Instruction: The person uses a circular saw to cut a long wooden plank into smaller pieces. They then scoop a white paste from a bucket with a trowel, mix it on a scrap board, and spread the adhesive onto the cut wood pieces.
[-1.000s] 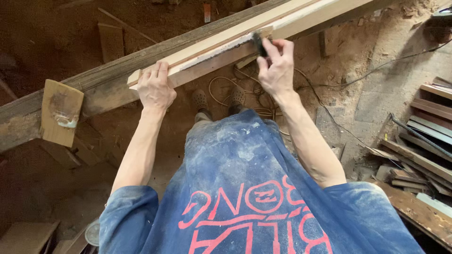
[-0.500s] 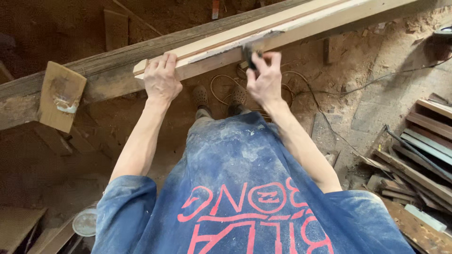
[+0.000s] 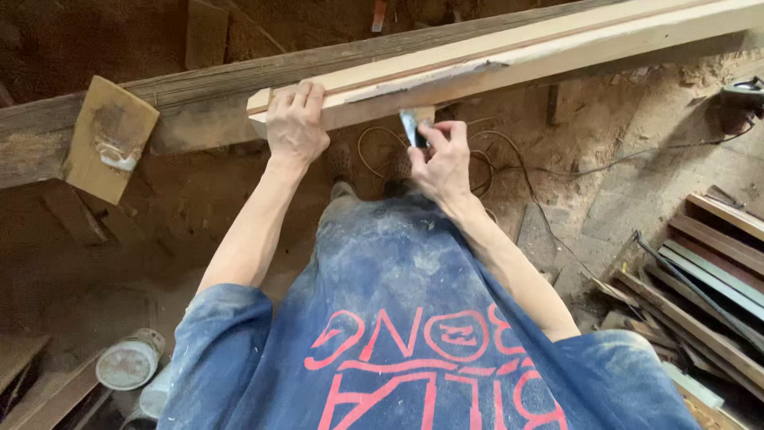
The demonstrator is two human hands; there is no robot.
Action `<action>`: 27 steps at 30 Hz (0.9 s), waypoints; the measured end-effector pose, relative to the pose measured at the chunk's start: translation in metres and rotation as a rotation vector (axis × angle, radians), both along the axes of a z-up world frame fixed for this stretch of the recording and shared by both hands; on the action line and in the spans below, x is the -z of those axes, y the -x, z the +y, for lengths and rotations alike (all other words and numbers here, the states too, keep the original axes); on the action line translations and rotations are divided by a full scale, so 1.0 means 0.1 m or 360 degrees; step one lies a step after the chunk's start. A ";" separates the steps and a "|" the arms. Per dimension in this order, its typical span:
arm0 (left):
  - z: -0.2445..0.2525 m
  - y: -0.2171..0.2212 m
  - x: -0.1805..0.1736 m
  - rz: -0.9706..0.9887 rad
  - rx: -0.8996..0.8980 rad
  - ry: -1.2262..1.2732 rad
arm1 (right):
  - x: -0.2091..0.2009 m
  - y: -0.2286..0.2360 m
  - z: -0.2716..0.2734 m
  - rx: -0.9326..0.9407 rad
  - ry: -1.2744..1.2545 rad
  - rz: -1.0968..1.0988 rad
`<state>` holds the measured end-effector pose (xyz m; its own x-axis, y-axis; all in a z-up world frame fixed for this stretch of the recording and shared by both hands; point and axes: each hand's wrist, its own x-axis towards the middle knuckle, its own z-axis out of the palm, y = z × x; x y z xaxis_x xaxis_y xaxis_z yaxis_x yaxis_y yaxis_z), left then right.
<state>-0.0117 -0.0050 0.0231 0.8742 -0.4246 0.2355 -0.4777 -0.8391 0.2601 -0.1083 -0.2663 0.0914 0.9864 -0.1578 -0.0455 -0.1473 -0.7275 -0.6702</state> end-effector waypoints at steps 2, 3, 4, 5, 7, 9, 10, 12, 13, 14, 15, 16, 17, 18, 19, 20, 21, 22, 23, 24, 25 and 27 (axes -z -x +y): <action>0.01 0.01 0.03 -0.0009 -0.0001 0.0022 | -0.01 0.01 0.04 0.0047 -0.0068 -0.0056; 0.02 0.03 0.05 -0.0008 -0.0002 0.0050 | 0.00 -0.02 0.07 0.0067 -0.0081 -0.0121; 0.03 0.01 0.07 -0.0018 -0.0002 0.0079 | 0.03 -0.05 0.12 0.0087 -0.0094 -0.0196; 0.03 0.00 0.09 -0.0013 0.0007 0.0036 | 0.05 -0.07 0.17 0.0041 0.0020 -0.0179; 0.02 -0.04 0.13 -0.0017 0.0028 -0.0047 | 0.06 -0.07 0.29 -0.0049 0.0251 -0.0158; 0.02 -0.07 0.17 0.0003 0.0002 -0.0018 | 0.05 -0.09 0.35 -0.0021 0.0062 -0.0030; 0.03 -0.04 0.18 0.0027 -0.0002 -0.0007 | 0.05 -0.07 0.37 0.0001 -0.0035 0.0050; 0.04 -0.02 0.19 0.0100 0.0002 -0.0031 | 0.03 -0.07 0.41 0.0081 -0.0137 0.0016; 0.04 -0.02 0.18 0.0136 0.0003 -0.0041 | 0.02 -0.10 0.42 0.0121 -0.0187 0.0000; 0.04 0.02 0.17 0.0113 0.0013 -0.0038 | 0.01 -0.07 0.48 0.0072 -0.0130 -0.0019; 0.04 0.07 0.16 0.0090 0.0023 -0.0036 | 0.02 -0.05 0.55 0.0023 -0.0075 -0.0037; 0.03 0.01 0.15 0.0042 0.0035 -0.0030 | 0.02 -0.08 0.60 -0.0025 -0.0016 -0.0080; 0.03 -0.04 0.14 0.0038 0.0028 -0.0028 | 0.02 -0.09 0.66 -0.0067 0.0005 -0.0064; 0.03 -0.02 0.14 0.0041 0.0016 -0.0026 | 0.01 -0.03 0.71 -0.0113 0.0024 -0.0041; 0.03 -0.03 0.13 0.0044 0.0004 -0.0025 | 0.01 -0.02 0.74 -0.0159 0.0043 -0.0018; 0.02 -0.04 0.12 0.0072 0.0006 -0.0027 | 0.01 -0.05 0.75 -0.0105 0.0000 -0.0009; 0.02 -0.04 0.11 0.0100 0.0008 -0.0028 | 0.00 -0.04 0.77 -0.0051 -0.0043 0.0001; 0.03 -0.04 0.09 0.0135 0.0006 -0.0030 | -0.01 -0.07 0.79 0.0000 -0.0086 0.0017; 0.04 -0.03 0.08 0.0087 0.0014 0.0006 | -0.01 -0.09 0.81 -0.0021 -0.0070 0.0004; 0.05 -0.01 0.08 0.0035 0.0029 0.0042 | 0.00 -0.10 0.85 -0.0035 -0.0056 -0.0014; 0.06 0.03 0.09 -0.0017 0.0043 0.0077 | 0.01 -0.11 0.88 -0.0049 -0.0042 -0.0031; 0.05 -0.03 0.09 0.0048 0.0055 0.0110 | 0.01 -0.08 0.96 -0.0209 0.0196 -0.0130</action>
